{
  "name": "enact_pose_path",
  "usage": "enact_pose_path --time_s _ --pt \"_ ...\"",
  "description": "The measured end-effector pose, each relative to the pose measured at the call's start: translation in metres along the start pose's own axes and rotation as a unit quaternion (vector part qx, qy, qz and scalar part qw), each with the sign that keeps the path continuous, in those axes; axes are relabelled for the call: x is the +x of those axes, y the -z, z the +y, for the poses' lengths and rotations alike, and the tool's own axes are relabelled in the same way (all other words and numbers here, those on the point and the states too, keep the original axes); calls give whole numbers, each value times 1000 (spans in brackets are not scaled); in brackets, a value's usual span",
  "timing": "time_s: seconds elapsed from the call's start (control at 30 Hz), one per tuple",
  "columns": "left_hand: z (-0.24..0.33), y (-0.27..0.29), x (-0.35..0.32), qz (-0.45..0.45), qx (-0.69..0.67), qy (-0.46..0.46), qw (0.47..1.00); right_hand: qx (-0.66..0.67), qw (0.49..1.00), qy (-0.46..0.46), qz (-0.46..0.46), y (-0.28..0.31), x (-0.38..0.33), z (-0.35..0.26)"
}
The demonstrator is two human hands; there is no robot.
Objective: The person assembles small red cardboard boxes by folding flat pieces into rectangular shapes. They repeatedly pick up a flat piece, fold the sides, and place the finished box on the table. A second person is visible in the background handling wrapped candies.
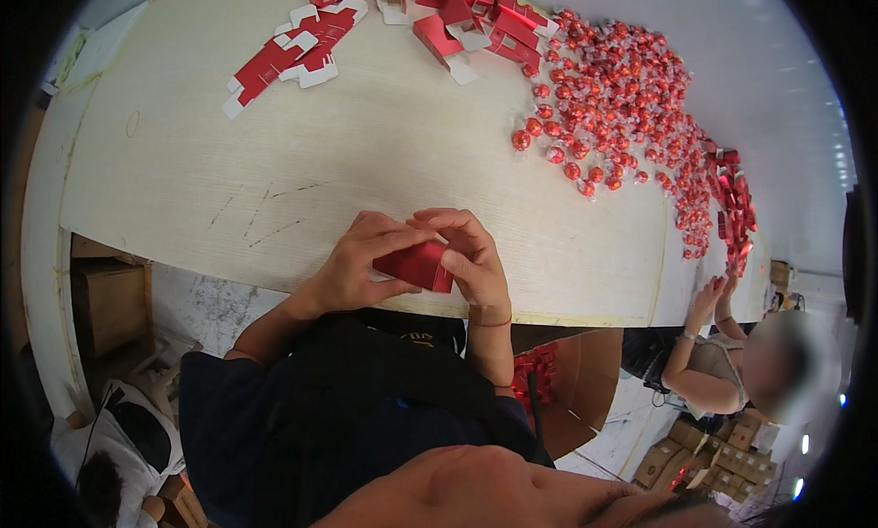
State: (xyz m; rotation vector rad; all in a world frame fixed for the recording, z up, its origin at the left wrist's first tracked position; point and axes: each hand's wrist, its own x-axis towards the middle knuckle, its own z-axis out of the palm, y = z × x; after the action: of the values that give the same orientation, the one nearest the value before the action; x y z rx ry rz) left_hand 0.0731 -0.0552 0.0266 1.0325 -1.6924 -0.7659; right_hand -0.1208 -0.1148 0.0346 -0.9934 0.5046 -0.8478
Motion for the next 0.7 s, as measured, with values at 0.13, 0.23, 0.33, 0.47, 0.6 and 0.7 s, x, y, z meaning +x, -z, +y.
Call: enact_pose_path --time_s 0.13,0.23,0.33,0.47,0.6,0.7 --pt "-13 11 5 12 72 86 994 -149 989 1 25 -7 1 4" --pt "-27 37 13 -125 51 60 989 -332 943 24 0 5 12 12" --pt "-102 105 52 -4 189 126 974 -303 949 41 75 22 29 19" --pt "-174 214 85 130 474 191 849 -334 889 198 244 15 35 15" --pt "-180 240 82 114 455 233 852 -424 858 171 236 23 27 23" --pt "-135 192 71 176 418 141 880 -354 900 173 187 35 28 25"
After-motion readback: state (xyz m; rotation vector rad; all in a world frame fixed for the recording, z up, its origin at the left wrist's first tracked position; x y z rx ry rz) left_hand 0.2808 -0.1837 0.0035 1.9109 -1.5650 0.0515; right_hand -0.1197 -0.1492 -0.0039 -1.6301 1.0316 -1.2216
